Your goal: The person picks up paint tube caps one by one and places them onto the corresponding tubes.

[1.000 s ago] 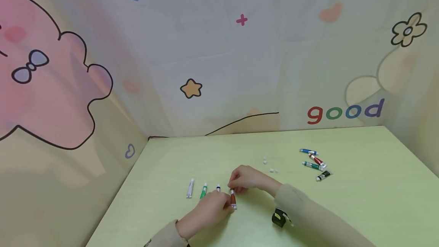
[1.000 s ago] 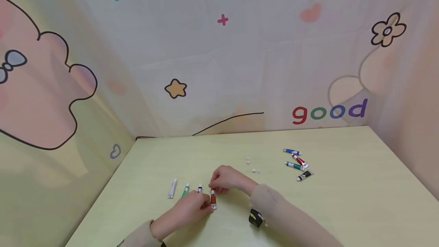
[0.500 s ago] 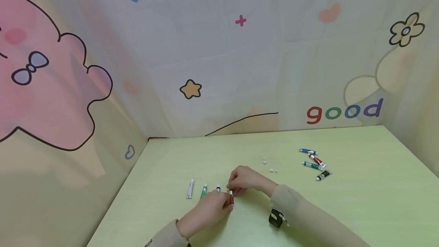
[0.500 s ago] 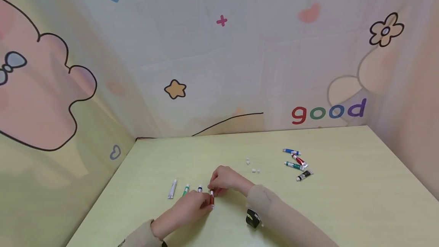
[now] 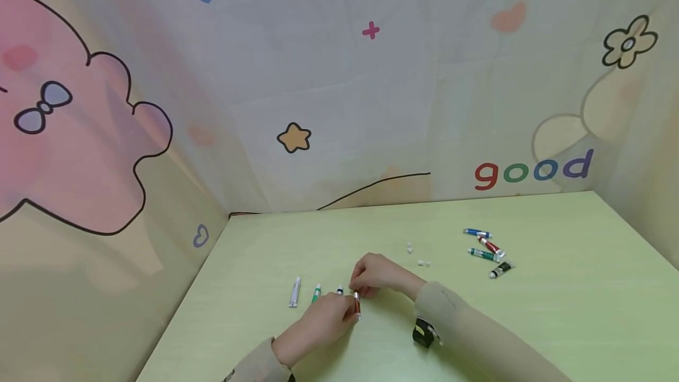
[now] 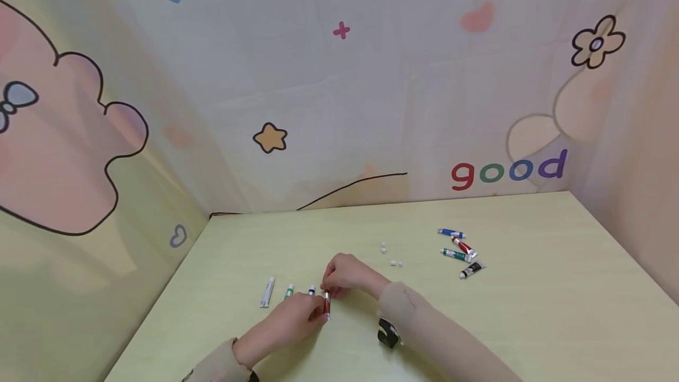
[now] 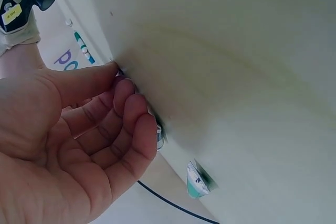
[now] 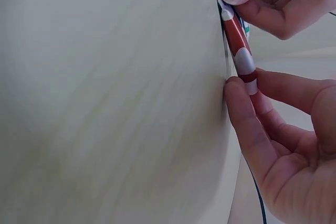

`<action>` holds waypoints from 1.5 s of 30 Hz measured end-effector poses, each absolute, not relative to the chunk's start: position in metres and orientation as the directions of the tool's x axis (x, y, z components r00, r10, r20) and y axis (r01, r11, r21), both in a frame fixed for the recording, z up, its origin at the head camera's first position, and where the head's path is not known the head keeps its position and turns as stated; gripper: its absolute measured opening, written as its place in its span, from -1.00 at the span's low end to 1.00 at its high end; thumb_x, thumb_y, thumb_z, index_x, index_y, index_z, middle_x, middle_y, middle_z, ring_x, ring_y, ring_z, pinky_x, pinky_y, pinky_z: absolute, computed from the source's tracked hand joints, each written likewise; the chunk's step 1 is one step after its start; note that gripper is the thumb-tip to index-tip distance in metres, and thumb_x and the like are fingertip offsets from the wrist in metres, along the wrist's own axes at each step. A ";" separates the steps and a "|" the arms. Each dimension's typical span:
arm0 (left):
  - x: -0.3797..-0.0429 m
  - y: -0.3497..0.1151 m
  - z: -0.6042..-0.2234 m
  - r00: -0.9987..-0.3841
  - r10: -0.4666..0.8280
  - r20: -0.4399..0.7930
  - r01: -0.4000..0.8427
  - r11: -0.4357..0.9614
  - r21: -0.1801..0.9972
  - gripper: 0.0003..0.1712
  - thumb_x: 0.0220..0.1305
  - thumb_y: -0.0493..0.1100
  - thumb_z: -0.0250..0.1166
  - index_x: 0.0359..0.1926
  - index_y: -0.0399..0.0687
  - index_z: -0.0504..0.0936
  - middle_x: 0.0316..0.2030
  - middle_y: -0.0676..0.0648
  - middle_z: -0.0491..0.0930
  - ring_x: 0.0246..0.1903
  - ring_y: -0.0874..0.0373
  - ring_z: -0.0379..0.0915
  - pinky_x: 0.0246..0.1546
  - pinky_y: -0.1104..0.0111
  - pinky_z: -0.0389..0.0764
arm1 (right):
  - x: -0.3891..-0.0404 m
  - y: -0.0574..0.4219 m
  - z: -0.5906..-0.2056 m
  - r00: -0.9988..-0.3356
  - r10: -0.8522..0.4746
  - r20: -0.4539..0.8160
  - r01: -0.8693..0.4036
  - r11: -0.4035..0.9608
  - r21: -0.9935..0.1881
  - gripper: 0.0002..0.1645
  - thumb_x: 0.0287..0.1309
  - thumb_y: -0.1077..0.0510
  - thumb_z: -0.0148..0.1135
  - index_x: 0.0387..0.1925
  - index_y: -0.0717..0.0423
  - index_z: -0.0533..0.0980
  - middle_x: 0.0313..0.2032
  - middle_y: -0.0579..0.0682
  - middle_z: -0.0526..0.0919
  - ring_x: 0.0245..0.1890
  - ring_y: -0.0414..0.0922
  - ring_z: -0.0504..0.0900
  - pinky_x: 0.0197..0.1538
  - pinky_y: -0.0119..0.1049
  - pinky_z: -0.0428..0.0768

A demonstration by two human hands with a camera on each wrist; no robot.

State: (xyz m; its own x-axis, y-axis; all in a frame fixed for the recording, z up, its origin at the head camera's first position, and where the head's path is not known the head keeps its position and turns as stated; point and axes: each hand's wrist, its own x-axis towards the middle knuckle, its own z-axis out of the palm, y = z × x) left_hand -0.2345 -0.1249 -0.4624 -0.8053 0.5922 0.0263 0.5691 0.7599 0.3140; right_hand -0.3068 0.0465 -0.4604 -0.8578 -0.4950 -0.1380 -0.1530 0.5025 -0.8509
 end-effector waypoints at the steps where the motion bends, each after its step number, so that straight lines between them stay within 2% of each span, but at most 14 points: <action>1: -0.235 -0.125 -0.462 -0.803 0.595 0.028 0.572 0.757 0.316 -0.86 0.34 -0.21 0.36 -0.38 -0.07 0.61 -0.59 0.19 0.41 -0.58 0.38 0.24 -0.55 0.52 0.35 | -0.308 0.046 -0.460 -0.859 -0.493 -0.138 -0.153 0.504 -0.850 -0.90 0.21 0.31 0.35 -0.43 0.23 0.65 -0.53 0.01 0.69 -0.54 -0.16 0.65 -0.39 -0.30 0.68; 6: -0.236 -0.125 -0.462 -0.800 0.600 0.030 0.578 0.755 0.309 -0.88 0.34 -0.23 0.36 -0.36 -0.08 0.61 -0.57 0.17 0.45 -0.57 0.37 0.25 -0.54 0.50 0.36 | -0.311 0.047 -0.458 -0.864 -0.484 -0.139 -0.150 0.510 -0.847 -0.90 0.20 0.33 0.36 -0.44 0.25 0.65 -0.53 0.02 0.69 -0.53 -0.16 0.66 -0.37 -0.29 0.69; 17: -0.237 -0.123 -0.461 -0.801 0.597 0.035 0.577 0.756 0.308 -0.83 0.38 -0.21 0.32 -0.38 -0.07 0.56 -0.65 0.17 0.30 -0.60 0.35 0.16 -0.58 0.49 0.25 | -0.311 0.050 -0.459 -0.874 -0.470 -0.127 -0.152 0.512 -0.846 -0.90 0.20 0.34 0.34 -0.44 0.26 0.65 -0.54 0.00 0.69 -0.54 -0.18 0.65 -0.38 -0.29 0.68; 29: -0.236 -0.121 -0.459 -0.808 0.587 0.042 0.563 0.750 0.348 -0.81 0.37 -0.22 0.32 -0.42 -0.06 0.55 -0.63 0.17 0.33 -0.61 0.35 0.17 -0.58 0.49 0.26 | -0.313 0.060 -0.460 -0.882 -0.455 -0.124 -0.152 0.523 -0.839 -0.90 0.20 0.31 0.34 -0.44 0.23 0.66 -0.53 0.01 0.67 -0.52 -0.16 0.64 -0.38 -0.30 0.68; 38: -0.238 -0.118 -0.451 -0.821 0.564 0.089 0.565 0.780 0.271 -0.81 0.34 -0.22 0.35 -0.44 -0.01 0.56 -0.62 0.18 0.38 -0.59 0.35 0.20 -0.59 0.47 0.29 | -0.319 0.091 -0.454 -0.905 -0.413 -0.104 -0.157 0.550 -0.820 -0.91 0.23 0.24 0.35 -0.38 0.20 0.67 -0.50 0.02 0.67 -0.53 -0.13 0.65 -0.36 -0.26 0.67; 45: -0.241 -0.105 -0.439 -0.820 0.568 0.070 0.561 0.774 0.296 -0.80 0.37 -0.17 0.34 -0.43 -0.02 0.58 -0.63 0.18 0.40 -0.64 0.36 0.23 -0.62 0.49 0.32 | -0.322 0.130 -0.437 -0.926 -0.367 -0.092 -0.148 0.574 -0.806 -0.86 0.29 0.17 0.31 -0.26 0.19 0.68 -0.35 0.10 0.72 -0.47 -0.08 0.65 -0.33 -0.22 0.67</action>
State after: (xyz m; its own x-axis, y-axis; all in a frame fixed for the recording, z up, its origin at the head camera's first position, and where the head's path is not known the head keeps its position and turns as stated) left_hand -0.2409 -0.1052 -0.4395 -0.8203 0.5677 0.0699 0.5605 0.7735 0.2957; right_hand -0.3219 0.1296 -0.4370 -0.9257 -0.3669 -0.0918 -0.1476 0.5739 -0.8055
